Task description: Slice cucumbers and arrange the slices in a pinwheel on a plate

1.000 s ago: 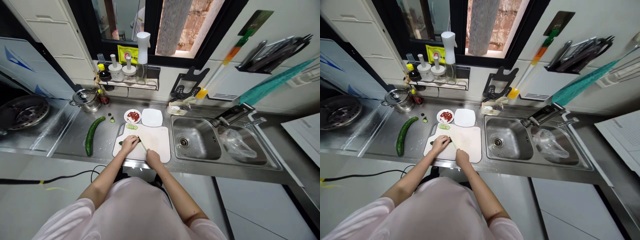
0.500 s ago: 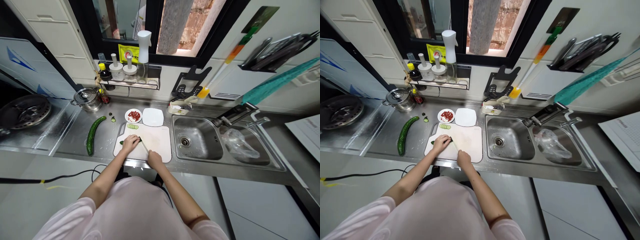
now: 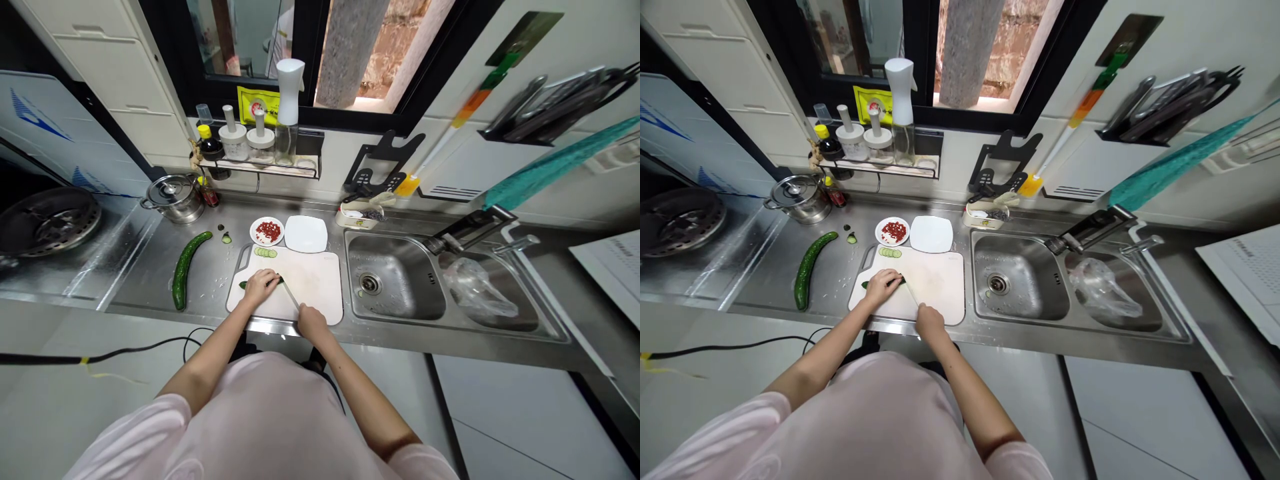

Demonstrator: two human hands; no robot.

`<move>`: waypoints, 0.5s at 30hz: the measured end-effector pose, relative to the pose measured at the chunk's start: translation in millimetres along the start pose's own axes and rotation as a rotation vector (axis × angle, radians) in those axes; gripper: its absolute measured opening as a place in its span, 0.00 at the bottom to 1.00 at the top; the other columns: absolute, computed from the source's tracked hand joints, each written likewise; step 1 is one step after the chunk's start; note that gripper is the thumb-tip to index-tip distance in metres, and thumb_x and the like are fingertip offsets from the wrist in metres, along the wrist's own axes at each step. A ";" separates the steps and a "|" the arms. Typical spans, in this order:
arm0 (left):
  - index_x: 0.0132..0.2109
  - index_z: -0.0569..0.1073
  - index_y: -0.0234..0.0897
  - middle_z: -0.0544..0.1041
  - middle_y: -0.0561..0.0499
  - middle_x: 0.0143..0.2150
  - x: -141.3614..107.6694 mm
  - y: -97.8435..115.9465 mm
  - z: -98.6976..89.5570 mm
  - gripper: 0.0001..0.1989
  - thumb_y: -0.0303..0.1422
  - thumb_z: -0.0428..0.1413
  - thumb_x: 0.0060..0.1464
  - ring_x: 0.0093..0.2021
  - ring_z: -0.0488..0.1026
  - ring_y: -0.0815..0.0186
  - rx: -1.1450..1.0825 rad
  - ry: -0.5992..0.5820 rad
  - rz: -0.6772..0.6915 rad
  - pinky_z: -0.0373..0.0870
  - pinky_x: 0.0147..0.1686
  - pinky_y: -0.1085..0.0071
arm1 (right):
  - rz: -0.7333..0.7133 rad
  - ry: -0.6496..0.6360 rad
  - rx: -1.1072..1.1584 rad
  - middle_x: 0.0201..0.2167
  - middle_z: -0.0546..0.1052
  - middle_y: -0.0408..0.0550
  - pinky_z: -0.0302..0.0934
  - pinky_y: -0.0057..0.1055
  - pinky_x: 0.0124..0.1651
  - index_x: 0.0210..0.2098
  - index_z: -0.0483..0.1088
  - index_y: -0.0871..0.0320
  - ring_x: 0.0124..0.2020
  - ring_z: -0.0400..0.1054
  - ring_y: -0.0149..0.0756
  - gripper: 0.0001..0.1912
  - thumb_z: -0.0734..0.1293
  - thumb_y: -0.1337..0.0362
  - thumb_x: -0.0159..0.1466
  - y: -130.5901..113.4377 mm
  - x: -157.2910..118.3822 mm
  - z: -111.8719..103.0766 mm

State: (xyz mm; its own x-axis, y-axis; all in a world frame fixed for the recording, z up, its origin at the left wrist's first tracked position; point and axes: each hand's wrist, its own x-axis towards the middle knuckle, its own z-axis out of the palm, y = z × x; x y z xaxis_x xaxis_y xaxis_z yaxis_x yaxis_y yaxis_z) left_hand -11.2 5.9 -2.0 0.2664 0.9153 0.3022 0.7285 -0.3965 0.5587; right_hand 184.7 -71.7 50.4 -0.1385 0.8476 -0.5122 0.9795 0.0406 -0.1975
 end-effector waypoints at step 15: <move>0.42 0.76 0.43 0.75 0.50 0.43 0.7 0.2 -0.2 0.10 0.35 0.51 0.58 0.44 0.70 0.66 0.015 -0.038 -0.025 0.66 0.46 0.69 | 0.021 0.002 0.011 0.37 0.76 0.57 0.58 0.31 0.36 0.43 0.67 0.61 0.39 0.72 0.42 0.12 0.54 0.70 0.65 8.7 -9.9 2.6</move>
State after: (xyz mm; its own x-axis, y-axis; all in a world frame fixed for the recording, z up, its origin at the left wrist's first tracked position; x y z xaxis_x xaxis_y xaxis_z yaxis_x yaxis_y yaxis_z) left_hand -10.9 6.4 -1.6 0.2715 0.9271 0.2585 0.7447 -0.3725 0.5537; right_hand 194.2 -81.1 51.6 -0.1174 0.8494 -0.5146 0.9805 0.0167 -0.1960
